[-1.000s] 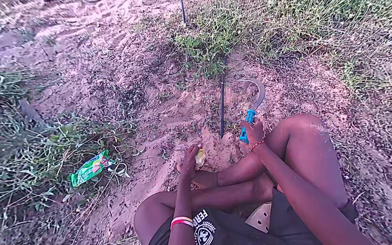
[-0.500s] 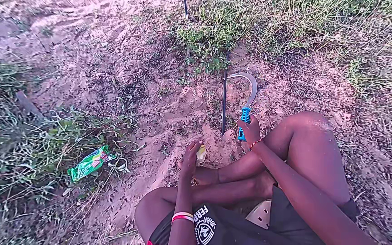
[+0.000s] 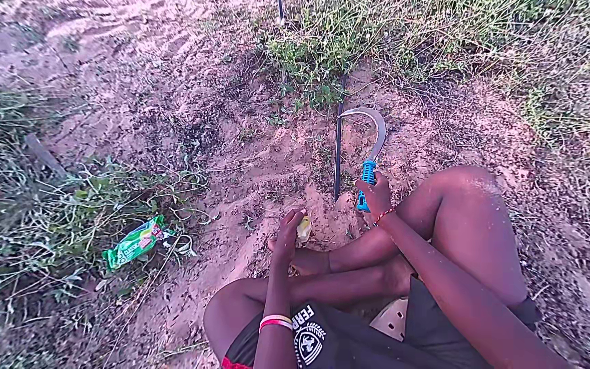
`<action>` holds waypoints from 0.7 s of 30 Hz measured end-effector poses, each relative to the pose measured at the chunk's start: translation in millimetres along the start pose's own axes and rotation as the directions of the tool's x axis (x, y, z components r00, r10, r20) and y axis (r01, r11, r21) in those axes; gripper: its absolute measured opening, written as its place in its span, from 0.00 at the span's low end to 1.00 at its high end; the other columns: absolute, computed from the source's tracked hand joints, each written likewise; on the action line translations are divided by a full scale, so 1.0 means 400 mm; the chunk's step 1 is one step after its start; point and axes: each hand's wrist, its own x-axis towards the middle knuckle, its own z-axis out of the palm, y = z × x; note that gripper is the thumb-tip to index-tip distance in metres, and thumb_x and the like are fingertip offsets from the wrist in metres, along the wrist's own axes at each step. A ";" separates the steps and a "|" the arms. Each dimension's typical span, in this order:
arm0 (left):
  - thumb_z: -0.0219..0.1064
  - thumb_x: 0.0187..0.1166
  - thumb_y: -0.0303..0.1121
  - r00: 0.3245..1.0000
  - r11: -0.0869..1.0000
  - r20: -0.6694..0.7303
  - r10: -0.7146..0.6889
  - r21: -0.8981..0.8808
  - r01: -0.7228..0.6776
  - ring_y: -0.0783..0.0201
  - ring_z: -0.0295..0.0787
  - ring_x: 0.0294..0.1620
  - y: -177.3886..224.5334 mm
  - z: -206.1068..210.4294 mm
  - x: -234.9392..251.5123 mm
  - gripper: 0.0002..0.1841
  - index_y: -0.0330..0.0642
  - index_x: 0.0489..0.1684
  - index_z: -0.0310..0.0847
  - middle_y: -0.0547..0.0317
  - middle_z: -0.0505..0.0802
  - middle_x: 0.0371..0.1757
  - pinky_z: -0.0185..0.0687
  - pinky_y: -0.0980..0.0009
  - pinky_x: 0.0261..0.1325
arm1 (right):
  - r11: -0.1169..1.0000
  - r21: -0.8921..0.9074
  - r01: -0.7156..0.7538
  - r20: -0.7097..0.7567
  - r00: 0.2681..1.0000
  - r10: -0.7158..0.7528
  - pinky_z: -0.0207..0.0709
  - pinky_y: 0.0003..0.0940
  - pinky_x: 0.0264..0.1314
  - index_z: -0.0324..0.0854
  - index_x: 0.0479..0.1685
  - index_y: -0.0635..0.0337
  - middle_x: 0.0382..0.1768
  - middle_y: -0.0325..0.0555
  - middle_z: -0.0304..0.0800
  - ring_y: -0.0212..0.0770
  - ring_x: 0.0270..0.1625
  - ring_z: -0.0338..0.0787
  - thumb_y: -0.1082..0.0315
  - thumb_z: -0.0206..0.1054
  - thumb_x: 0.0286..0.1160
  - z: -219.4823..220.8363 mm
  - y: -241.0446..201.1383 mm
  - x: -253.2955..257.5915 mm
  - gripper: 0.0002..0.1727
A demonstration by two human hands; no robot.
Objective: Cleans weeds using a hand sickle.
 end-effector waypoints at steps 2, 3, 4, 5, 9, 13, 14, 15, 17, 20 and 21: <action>0.48 0.90 0.34 1.000 1.000 0.005 0.001 -0.002 -0.001 0.71 0.85 0.27 0.000 -0.001 0.001 0.14 0.37 0.44 0.79 0.62 0.86 0.29 0.85 0.74 0.35 | 1.000 -0.009 -0.003 -0.008 1.000 0.002 0.83 0.41 0.39 0.74 0.65 0.68 0.40 0.57 0.85 0.44 0.32 0.87 0.70 0.72 0.72 0.004 -0.003 -0.005 0.23; 0.49 0.90 0.34 1.000 1.000 0.006 0.002 0.000 -0.002 0.71 0.85 0.27 -0.001 -0.002 0.001 0.14 0.37 0.43 0.79 0.62 0.86 0.29 0.84 0.74 0.35 | 1.000 -0.013 -0.005 -0.011 1.000 0.005 0.83 0.41 0.39 0.74 0.65 0.68 0.39 0.57 0.85 0.44 0.32 0.87 0.70 0.72 0.73 0.006 -0.004 -0.006 0.23; 0.49 0.90 0.34 1.000 1.000 0.006 0.004 0.003 -0.004 0.71 0.85 0.28 -0.001 -0.003 0.001 0.14 0.37 0.44 0.79 0.62 0.86 0.29 0.84 0.74 0.35 | 1.000 -0.013 -0.007 -0.009 1.000 0.007 0.83 0.41 0.39 0.74 0.65 0.69 0.39 0.57 0.85 0.44 0.32 0.87 0.71 0.72 0.74 0.007 -0.005 -0.008 0.23; 0.49 0.91 0.34 1.000 1.000 0.006 0.007 0.004 -0.007 0.71 0.85 0.28 -0.002 -0.003 0.001 0.14 0.37 0.44 0.79 0.62 0.87 0.29 0.84 0.74 0.35 | 1.000 -0.014 -0.009 -0.008 1.000 0.009 0.82 0.41 0.40 0.74 0.66 0.69 0.40 0.57 0.84 0.44 0.32 0.86 0.71 0.72 0.74 0.007 -0.007 -0.009 0.23; 0.48 0.90 0.34 1.000 1.000 0.006 0.003 0.015 -0.003 0.72 0.85 0.27 0.002 0.000 -0.001 0.14 0.37 0.45 0.79 0.62 0.86 0.30 0.85 0.74 0.35 | 1.000 0.005 -0.004 -0.003 1.000 0.004 0.84 0.41 0.37 0.74 0.66 0.69 0.40 0.57 0.84 0.44 0.30 0.87 0.71 0.72 0.73 0.008 0.002 -0.004 0.23; 0.48 0.90 0.34 1.000 1.000 0.009 0.000 0.005 0.000 0.71 0.85 0.27 0.001 0.000 -0.001 0.14 0.36 0.44 0.79 0.61 0.86 0.29 0.85 0.74 0.34 | 1.000 0.000 -0.009 -0.002 1.000 0.009 0.83 0.41 0.39 0.74 0.65 0.69 0.39 0.57 0.84 0.45 0.31 0.86 0.71 0.72 0.73 0.008 0.001 -0.005 0.23; 0.49 0.90 0.34 1.000 1.000 0.010 -0.002 0.005 0.002 0.71 0.85 0.27 -0.001 -0.001 0.000 0.14 0.36 0.44 0.79 0.61 0.86 0.29 0.85 0.73 0.34 | 1.000 0.001 -0.011 -0.004 1.000 0.011 0.83 0.42 0.38 0.74 0.65 0.69 0.39 0.57 0.84 0.44 0.31 0.86 0.71 0.72 0.72 0.009 0.003 -0.004 0.23; 0.49 0.90 0.34 1.000 1.000 0.010 -0.004 0.005 0.004 0.71 0.85 0.27 -0.001 -0.002 0.000 0.14 0.37 0.44 0.79 0.61 0.86 0.29 0.85 0.73 0.34 | 1.000 0.005 -0.010 -0.004 1.000 0.010 0.83 0.41 0.38 0.74 0.65 0.69 0.39 0.57 0.84 0.44 0.30 0.86 0.71 0.73 0.73 0.010 0.004 -0.003 0.23; 0.49 0.91 0.34 1.000 1.000 0.012 -0.008 0.013 0.008 0.71 0.85 0.27 -0.001 -0.002 0.001 0.14 0.37 0.44 0.79 0.61 0.86 0.29 0.85 0.73 0.34 | 1.000 0.010 -0.005 -0.003 1.000 0.005 0.83 0.40 0.36 0.74 0.65 0.69 0.38 0.56 0.84 0.44 0.29 0.86 0.71 0.72 0.72 0.011 0.006 -0.004 0.23; 0.49 0.90 0.34 1.000 1.000 0.014 -0.008 0.022 0.008 0.71 0.85 0.27 0.001 -0.002 0.001 0.14 0.37 0.45 0.79 0.62 0.86 0.29 0.84 0.74 0.34 | 1.000 -0.003 -0.008 0.000 1.000 0.008 0.82 0.42 0.39 0.73 0.65 0.68 0.38 0.57 0.84 0.44 0.31 0.86 0.71 0.73 0.72 0.011 0.003 -0.006 0.23; 0.49 0.90 0.34 1.000 1.000 0.016 -0.006 0.021 0.006 0.71 0.84 0.27 0.001 -0.002 0.001 0.14 0.37 0.44 0.79 0.62 0.86 0.29 0.84 0.74 0.35 | 1.000 -0.017 -0.007 0.000 1.000 0.007 0.82 0.41 0.39 0.73 0.65 0.68 0.38 0.56 0.84 0.44 0.30 0.86 0.70 0.73 0.72 0.011 0.002 -0.007 0.23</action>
